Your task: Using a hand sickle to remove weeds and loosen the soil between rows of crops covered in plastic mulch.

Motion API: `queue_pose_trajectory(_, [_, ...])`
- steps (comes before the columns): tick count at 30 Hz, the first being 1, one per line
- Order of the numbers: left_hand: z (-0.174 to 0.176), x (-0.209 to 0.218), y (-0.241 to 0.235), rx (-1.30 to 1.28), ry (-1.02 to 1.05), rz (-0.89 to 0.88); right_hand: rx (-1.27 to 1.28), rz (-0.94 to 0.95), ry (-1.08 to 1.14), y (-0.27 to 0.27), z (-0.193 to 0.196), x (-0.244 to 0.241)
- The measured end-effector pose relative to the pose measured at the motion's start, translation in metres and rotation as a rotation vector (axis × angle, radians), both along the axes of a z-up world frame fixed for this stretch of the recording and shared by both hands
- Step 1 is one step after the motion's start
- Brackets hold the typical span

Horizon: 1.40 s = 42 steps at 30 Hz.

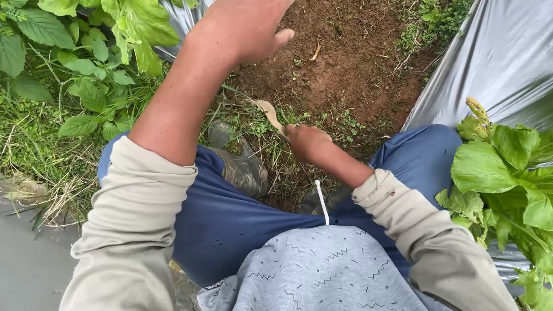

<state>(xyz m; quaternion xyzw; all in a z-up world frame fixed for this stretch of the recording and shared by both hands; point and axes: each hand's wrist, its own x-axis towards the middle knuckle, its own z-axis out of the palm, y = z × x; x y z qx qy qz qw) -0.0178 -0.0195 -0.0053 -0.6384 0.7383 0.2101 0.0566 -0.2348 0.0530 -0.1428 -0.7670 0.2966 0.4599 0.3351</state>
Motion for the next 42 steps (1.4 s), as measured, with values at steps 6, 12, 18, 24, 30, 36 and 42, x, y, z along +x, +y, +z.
queue_pose_trajectory(6, [0.009, -0.003, 0.001, 0.009, -0.009, -0.012, -0.226, -0.23, -0.059, -0.091, -0.003, -0.035])
queue_pose_trajectory(12, [0.003, -0.004, 0.004, -0.013, -0.054, -0.036, -0.377, -0.551, -0.012, -0.148, -0.052, -0.057])
queue_pose_trajectory(18, [-0.002, -0.002, 0.0, -0.003, -0.049, -0.026, -0.226, -0.433, -0.004, -0.103, -0.026, -0.071])
queue_pose_trajectory(24, [-0.004, -0.013, -0.011, 0.008, -0.051, -0.061, 0.001, -0.199, 0.021, -0.025, -0.028, -0.077])
queue_pose_trajectory(30, [-0.004, -0.018, -0.014, -0.038, -0.055, -0.095, 0.191, -0.178, 0.191, -0.033, 0.037, -0.068])
queue_pose_trajectory(36, [0.003, -0.018, -0.013, 0.012, -0.045, -0.077, -0.105, -0.035, 0.217, -0.104, 0.028, -0.071])
queue_pose_trajectory(42, [0.006, -0.02, -0.008, -0.003, -0.04, -0.089, -0.19, -0.224, 0.256, -0.069, -0.012, -0.098])
